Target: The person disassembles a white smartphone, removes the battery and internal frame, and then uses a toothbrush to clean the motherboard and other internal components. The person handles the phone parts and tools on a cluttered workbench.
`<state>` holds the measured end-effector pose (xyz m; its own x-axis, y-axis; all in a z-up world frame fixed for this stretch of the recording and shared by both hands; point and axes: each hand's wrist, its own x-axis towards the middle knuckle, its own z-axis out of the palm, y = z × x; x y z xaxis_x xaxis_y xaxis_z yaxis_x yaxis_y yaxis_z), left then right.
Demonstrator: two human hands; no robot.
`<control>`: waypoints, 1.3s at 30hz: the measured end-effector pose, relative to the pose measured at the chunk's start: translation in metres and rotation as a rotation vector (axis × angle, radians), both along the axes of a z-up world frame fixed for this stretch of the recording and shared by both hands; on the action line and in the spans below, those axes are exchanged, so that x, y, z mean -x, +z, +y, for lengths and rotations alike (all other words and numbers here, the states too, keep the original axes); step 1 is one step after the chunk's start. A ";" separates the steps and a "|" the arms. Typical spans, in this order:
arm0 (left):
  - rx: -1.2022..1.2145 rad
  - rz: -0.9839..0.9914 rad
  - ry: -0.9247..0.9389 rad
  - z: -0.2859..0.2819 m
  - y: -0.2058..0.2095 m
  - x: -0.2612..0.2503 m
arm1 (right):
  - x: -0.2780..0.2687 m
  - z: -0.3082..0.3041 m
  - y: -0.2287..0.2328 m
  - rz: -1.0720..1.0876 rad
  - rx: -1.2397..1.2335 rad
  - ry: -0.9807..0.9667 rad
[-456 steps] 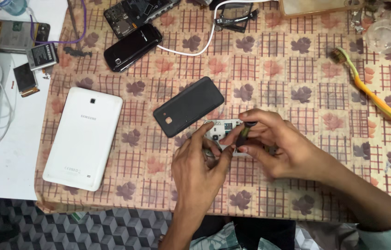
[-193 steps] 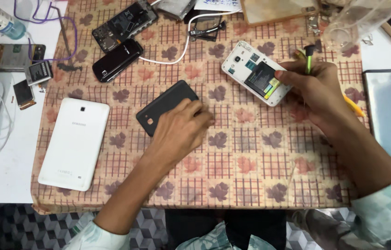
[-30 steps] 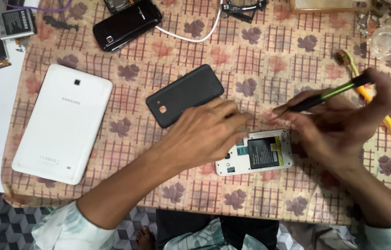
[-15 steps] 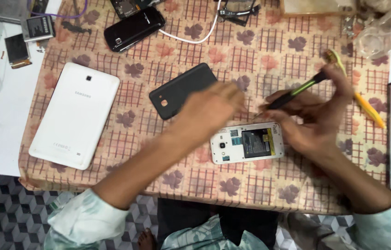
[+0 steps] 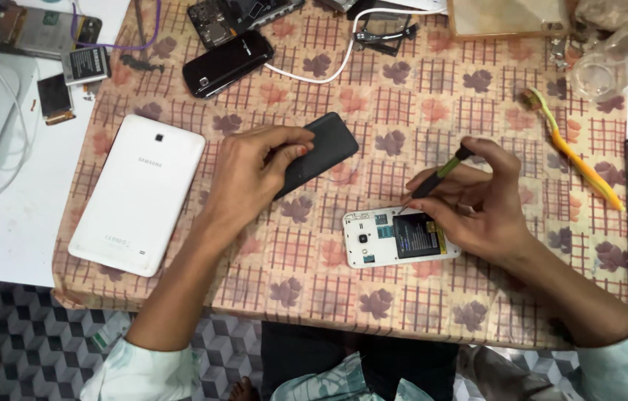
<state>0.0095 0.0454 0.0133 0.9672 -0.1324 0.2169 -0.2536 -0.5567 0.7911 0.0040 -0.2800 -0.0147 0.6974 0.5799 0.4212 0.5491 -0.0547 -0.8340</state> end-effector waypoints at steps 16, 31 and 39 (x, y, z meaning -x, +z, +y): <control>-0.036 -0.227 0.081 -0.002 0.007 0.030 | -0.002 0.015 -0.002 -0.179 0.018 0.009; -0.058 -0.046 0.043 -0.111 -0.015 0.100 | 0.001 0.017 0.006 -0.183 0.158 0.004; -0.041 0.007 0.049 -0.109 -0.019 0.101 | -0.004 0.019 0.014 -0.045 -0.005 0.142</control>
